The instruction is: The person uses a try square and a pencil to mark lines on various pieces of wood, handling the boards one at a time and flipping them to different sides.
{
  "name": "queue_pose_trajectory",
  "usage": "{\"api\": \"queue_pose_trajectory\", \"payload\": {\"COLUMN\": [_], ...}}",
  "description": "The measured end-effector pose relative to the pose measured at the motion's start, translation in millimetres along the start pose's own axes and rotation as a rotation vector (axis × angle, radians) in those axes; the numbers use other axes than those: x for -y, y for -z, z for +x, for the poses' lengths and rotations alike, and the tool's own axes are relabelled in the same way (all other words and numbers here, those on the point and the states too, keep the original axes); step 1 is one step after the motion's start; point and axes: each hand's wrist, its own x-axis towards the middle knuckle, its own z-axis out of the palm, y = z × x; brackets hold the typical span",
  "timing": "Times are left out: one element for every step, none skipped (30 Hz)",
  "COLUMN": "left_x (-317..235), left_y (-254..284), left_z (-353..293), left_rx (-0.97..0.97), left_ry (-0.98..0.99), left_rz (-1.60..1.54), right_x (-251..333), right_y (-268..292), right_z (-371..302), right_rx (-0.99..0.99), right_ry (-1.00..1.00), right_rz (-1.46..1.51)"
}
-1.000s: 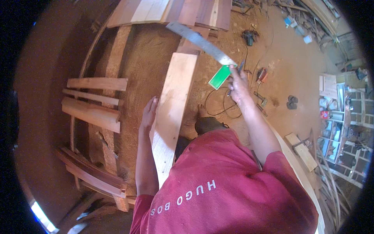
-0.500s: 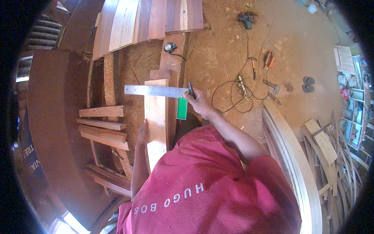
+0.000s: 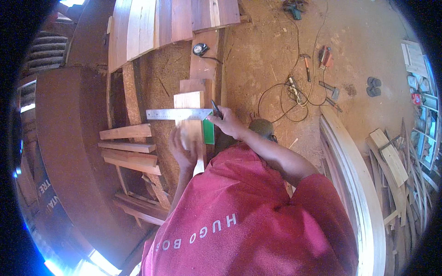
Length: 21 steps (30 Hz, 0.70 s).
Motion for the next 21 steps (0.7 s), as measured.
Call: {"api": "queue_pose_trajectory", "payload": {"left_x": [-9,-18,-23,-23,-24,-24,-24,-22,-21,-20,-19,-20,-20,-20,-20,-19,-18,-19,-20,-21,-21], "left_y": [-2,-9,-14,-19,-24,-28,-29,-30,-31,-31,-32,-33,-34,-36,-37,-38,-39,-38,-38,-38,-38], "left_z": [10,19,24,27,30,30,29,29,29,29,28,28,28,29,28,28,27,27,27,28,28], "left_rx": [-0.001,0.068,0.136,0.137,0.147,0.159,0.191,0.193,0.221,0.248,0.254,0.259,0.264,0.269,0.263,0.258,0.265,0.273,0.282,0.288,0.285], "left_ry": [0.007,-0.085,-0.176,-0.170,-0.181,-0.196,-0.147,-0.146,-0.136,-0.125,-0.124,-0.123,-0.121,-0.121,-0.128,-0.134,-0.134,-0.125,-0.117,-0.115,-0.118], "left_rz": [0.001,0.050,0.107,0.110,0.155,0.199,0.190,0.192,0.239,0.287,0.287,0.269,0.251,0.251,0.250,0.249,0.250,0.253,0.256,0.256,0.251], "right_x": [-2,-7,-9,-3,3,11,15,18,22,25,29,31,28,21,18,14,10,9,7,5,5], "right_y": [-3,-1,-3,-5,-5,-5,-6,-6,-7,-6,-6,-5,-5,-4,-5,-7,-8,-9,-9,-8,-8], "right_z": [3,5,6,7,8,9,10,11,10,9,6,5,5,8,9,9,10,10,10,11,11], "right_rx": [0.006,-0.028,-0.055,-0.049,-0.027,-0.009,-0.008,0.007,0.020,0.019,0.027,0.034,0.032,0.030,0.029,0.029,0.012,-0.005,-0.006,-0.008,-0.009], "right_ry": [-0.003,0.026,0.058,0.055,0.042,0.029,0.028,-0.012,-0.054,-0.059,-0.098,-0.135,-0.139,-0.112,-0.086,-0.091,-0.052,-0.014,-0.020,-0.034,-0.047], "right_rz": [-0.002,0.065,0.139,0.139,0.140,0.143,0.146,0.120,0.093,0.096,0.132,0.168,0.171,0.175,0.181,0.185,0.198,0.209,0.211,0.171,0.131]}}
